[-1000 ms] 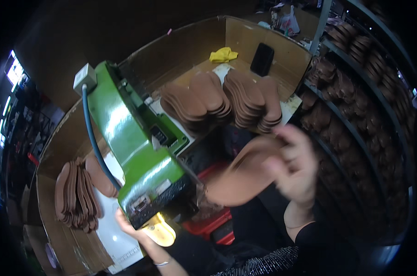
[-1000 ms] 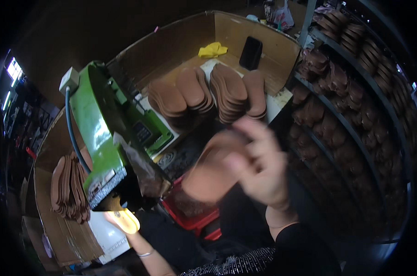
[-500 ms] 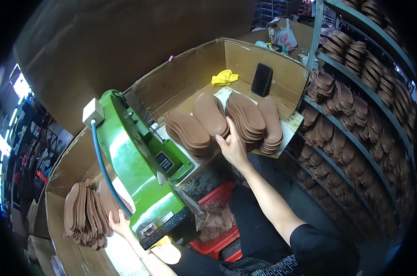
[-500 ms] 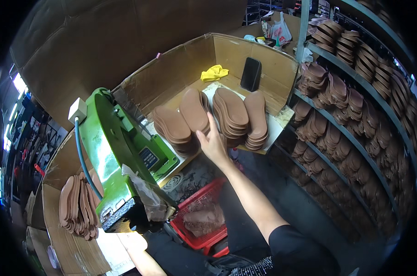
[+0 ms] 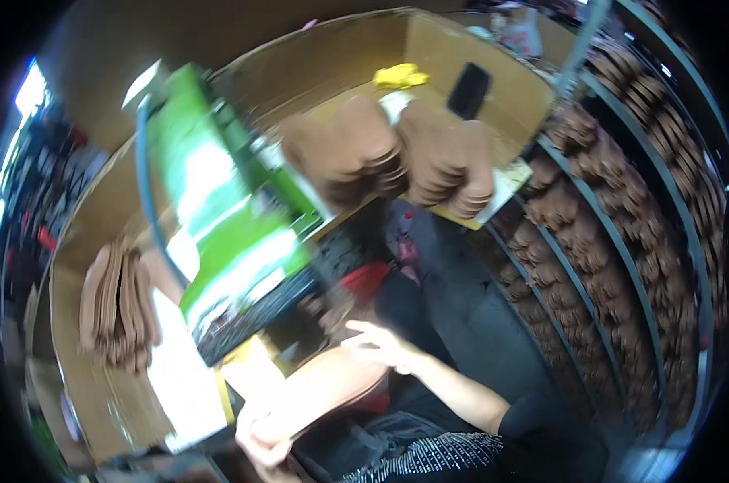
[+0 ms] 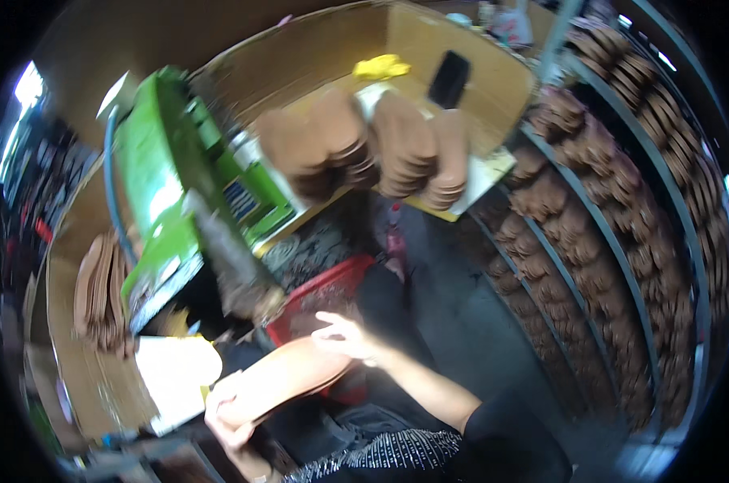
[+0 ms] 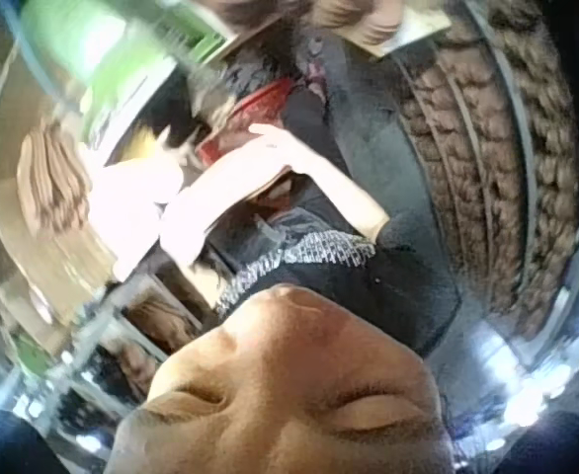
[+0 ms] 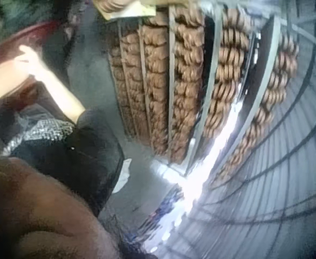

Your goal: The person takes shoe soles one by one from a box, trims their edges using a machine, and stacks the soles into another box.

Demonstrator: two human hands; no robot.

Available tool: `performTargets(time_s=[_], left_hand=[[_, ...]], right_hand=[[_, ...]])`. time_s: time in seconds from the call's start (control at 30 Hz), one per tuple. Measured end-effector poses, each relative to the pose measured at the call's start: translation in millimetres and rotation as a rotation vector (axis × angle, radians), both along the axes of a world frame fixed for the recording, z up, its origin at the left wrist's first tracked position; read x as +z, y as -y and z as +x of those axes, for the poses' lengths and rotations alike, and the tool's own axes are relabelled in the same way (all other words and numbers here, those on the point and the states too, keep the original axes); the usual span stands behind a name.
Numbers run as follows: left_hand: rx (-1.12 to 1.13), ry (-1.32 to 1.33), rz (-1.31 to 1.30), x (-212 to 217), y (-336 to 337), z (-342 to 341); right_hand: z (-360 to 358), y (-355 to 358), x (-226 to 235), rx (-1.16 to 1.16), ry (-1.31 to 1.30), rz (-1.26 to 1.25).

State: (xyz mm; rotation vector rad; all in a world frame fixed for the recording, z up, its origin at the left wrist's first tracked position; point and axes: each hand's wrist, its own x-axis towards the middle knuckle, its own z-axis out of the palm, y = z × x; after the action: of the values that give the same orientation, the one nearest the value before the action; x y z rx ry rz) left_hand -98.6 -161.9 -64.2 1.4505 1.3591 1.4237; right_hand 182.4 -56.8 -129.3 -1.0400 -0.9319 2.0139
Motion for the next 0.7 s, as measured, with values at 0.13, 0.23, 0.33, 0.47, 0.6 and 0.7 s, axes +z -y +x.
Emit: performTargets(time_s=[0.13, 0.23, 0.33, 0.47, 0.6, 0.7], left_hand=[[0.032, 0.821, -0.053, -9, -27, 67], [-0.061, 0.457, -0.208, -14, -56, 100], [-0.028, 0.553, -0.224, -11, -71, 123], [-0.049, 0.201, -0.243, 13, -91, 139], [0.043, 0.206, -0.115, 18, -89, 145], [0.091, 0.343, -0.119, 24, -82, 143]], right_hand=[[42, 30, 5, -0.065, 0.065, 0.119], [69, 60, -1, -0.213, 0.13, 0.158], [71, 83, -4, -0.164, 0.152, 0.12], [53, 103, 1, 0.019, 0.261, 0.154], [51, 112, 18, 0.0, 0.137, 0.185], [80, 117, 23, 0.015, 0.126, 0.07]])
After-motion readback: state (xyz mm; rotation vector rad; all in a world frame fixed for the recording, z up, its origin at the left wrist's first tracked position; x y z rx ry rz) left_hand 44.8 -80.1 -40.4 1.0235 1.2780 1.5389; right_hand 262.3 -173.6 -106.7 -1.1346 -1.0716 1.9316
